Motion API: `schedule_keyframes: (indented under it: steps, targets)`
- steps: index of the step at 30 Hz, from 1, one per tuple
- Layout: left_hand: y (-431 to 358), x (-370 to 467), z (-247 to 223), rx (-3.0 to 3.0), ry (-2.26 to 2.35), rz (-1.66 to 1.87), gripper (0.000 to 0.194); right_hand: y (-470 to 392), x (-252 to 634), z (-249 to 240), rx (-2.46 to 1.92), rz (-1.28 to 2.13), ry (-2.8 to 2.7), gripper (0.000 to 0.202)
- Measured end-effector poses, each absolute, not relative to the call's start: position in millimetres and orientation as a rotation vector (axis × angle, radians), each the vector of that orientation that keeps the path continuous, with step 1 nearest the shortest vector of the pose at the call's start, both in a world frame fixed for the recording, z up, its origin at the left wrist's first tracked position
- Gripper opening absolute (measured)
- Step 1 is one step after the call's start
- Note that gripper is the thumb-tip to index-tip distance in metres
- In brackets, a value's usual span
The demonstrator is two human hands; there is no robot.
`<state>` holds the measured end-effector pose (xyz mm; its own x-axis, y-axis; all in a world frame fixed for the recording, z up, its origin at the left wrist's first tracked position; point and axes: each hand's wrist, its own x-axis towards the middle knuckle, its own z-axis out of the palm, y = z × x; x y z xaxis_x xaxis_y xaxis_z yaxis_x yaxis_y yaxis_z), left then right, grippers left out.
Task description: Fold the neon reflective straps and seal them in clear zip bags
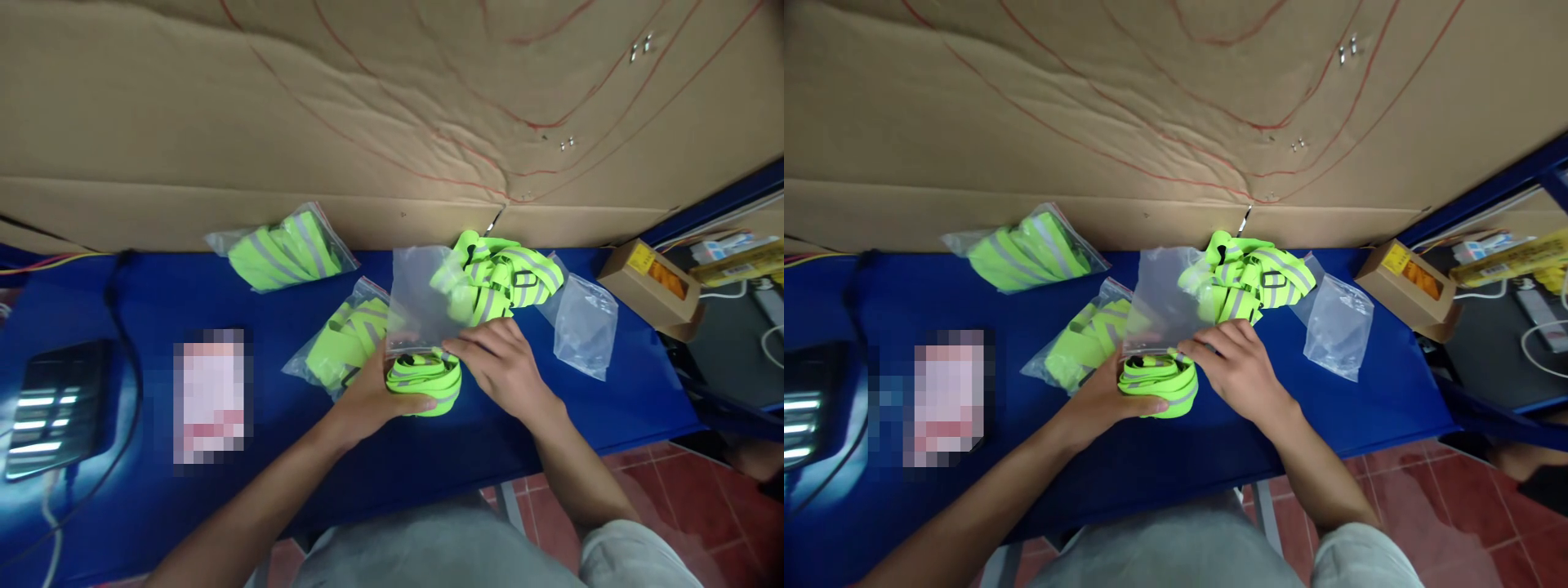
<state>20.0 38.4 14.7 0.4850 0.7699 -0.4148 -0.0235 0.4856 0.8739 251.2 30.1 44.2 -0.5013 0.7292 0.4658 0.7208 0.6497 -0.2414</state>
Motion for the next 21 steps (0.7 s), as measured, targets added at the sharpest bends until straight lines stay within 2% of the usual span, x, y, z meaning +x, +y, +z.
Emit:
schedule_keyframes:
  steps: [2, 7, 13, 17, 21]
  targets:
    - [39, 19, 15, 0.927, 0.955, 0.569, 0.081, 30, 254, 46, -1.113, 0.177, -2.296, 0.019]
    - [37, 21, 16, 1.051, 1.004, 0.506, 0.052, 23, 245, 44, -1.063, 0.487, -2.175, 0.017]
    - [30, 29, 14, 1.123, 1.013, 0.502, 0.04, 15, 227, 43, -1.074, 0.36, -2.208, 0.018]
    - [32, 29, 14, 1.043, 1.021, 0.618, 0.05, 17, 233, 48, -0.883, 0.184, -2.41, 0.024]
    - [34, 27, 11, 1.08, 1.097, 0.677, 0.052, 22, 242, 49, -0.924, 0.046, -2.506, 0.022]
